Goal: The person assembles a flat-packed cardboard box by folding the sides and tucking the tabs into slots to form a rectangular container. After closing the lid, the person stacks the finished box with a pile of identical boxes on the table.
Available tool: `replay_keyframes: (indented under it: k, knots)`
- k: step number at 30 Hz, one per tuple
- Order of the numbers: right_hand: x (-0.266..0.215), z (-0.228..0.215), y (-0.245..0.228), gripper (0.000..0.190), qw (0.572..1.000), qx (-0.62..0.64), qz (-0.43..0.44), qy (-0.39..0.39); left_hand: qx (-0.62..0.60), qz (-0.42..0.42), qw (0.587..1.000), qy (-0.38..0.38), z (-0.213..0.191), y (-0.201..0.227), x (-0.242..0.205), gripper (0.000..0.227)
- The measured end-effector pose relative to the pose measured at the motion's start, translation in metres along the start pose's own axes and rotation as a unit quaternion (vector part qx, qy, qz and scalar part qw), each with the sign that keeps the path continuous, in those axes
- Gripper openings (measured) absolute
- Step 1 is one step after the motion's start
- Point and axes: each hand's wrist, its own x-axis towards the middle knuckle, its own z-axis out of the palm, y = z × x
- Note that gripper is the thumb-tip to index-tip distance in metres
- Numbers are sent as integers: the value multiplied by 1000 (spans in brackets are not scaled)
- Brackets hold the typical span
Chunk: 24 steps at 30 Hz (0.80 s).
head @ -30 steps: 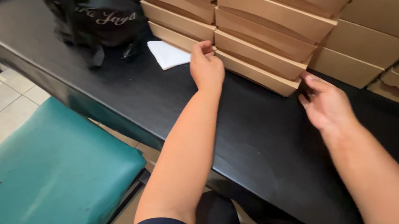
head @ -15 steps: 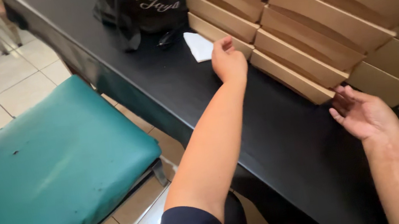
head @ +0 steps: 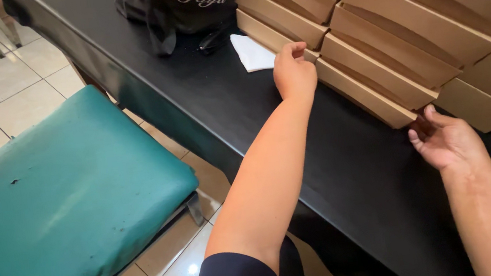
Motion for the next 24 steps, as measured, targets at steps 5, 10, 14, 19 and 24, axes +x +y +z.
replay_keyframes:
  k: [5,10,14,19,24]
  knots:
    - [0,-5,-2,18,998,62,17,11,13,20,1000,-10,2,-2,0,33]
    - [0,-10,-5,21,996,83,28,-10,42,27,997,-50,3,-4,-3,31]
    - [-5,-5,-6,20,995,97,23,-20,50,13,994,-96,3,-3,-4,31]
    - [-14,3,-8,24,994,102,17,-22,62,-7,992,-111,1,2,-5,32]
    - [-16,5,-8,25,995,97,12,-30,44,-16,991,-124,-3,6,-7,38]
